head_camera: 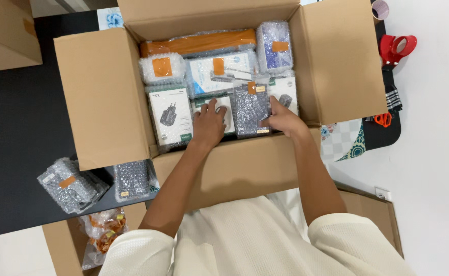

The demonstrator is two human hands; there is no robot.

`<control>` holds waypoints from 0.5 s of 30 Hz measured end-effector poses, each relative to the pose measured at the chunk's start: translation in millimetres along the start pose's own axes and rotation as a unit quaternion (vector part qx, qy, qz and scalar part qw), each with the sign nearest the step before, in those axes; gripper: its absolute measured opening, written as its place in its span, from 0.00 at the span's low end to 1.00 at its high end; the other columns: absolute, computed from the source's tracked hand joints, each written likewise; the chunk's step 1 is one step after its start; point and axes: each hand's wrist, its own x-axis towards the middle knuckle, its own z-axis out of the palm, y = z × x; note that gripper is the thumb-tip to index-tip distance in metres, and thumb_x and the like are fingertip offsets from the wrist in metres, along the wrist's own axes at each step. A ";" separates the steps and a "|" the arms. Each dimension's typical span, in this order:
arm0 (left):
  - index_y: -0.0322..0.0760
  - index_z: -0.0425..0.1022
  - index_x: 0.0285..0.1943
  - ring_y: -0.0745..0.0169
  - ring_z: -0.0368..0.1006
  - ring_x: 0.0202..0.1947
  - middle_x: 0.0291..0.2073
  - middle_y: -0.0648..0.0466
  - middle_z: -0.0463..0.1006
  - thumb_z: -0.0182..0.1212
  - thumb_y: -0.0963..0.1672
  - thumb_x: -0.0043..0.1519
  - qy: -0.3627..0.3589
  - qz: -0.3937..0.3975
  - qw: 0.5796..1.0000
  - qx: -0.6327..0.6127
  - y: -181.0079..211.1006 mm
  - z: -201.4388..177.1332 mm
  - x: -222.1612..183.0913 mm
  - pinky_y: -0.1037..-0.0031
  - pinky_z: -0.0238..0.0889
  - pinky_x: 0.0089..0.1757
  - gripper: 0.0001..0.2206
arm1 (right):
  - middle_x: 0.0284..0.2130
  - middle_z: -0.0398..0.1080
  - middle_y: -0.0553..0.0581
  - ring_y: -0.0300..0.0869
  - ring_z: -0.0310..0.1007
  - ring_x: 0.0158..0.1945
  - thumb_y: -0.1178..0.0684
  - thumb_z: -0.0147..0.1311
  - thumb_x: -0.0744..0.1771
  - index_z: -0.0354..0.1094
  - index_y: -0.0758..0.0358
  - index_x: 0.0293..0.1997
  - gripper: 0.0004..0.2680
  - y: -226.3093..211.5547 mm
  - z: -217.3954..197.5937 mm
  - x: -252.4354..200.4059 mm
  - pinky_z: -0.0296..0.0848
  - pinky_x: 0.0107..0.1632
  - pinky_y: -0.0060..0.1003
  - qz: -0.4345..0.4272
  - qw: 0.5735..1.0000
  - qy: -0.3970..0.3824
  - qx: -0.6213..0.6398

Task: The person places several small boxed items and bubble-wrapped components into a large cardboard shipping box, arranging them to fit inside.

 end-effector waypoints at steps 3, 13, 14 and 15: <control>0.42 0.74 0.67 0.42 0.65 0.65 0.62 0.45 0.67 0.65 0.45 0.65 0.100 0.081 0.991 0.021 -7.8 11.4 36.2 0.52 0.68 0.56 0.20 | 0.75 0.45 0.79 0.63 0.45 0.78 0.59 0.65 0.61 0.26 0.75 0.80 0.44 3.5 1.7 2.8 0.57 0.70 0.52 -0.001 1.000 0.013 0.018; 0.31 0.69 0.61 0.38 0.72 0.58 0.51 0.42 0.73 0.69 0.54 0.62 0.085 0.010 0.970 -0.229 -10.9 9.9 51.3 0.53 0.70 0.55 0.27 | 0.52 0.74 0.78 0.70 0.74 0.58 0.38 0.58 0.67 0.63 0.76 0.63 0.27 -22.4 -6.3 45.5 0.73 0.56 0.64 -0.020 0.894 -0.082 -0.440; 0.34 0.67 0.60 0.42 0.72 0.58 0.50 0.45 0.72 0.69 0.54 0.61 0.072 -0.008 0.972 -0.222 -9.6 8.4 53.9 0.55 0.71 0.54 0.27 | 0.46 0.75 0.78 0.70 0.76 0.54 0.39 0.48 0.70 0.67 0.77 0.56 0.22 -40.2 -8.1 37.6 0.73 0.53 0.64 -0.021 0.900 -0.079 -0.429; 0.37 0.65 0.59 0.46 0.72 0.58 0.49 0.49 0.71 0.70 0.55 0.60 0.058 -0.026 0.975 -0.214 -8.5 6.5 55.8 0.56 0.72 0.53 0.28 | 0.41 0.77 0.79 0.71 0.77 0.50 0.41 0.37 0.73 0.70 0.79 0.50 0.22 -58.5 -9.5 29.3 0.74 0.49 0.63 -0.022 0.905 -0.076 -0.417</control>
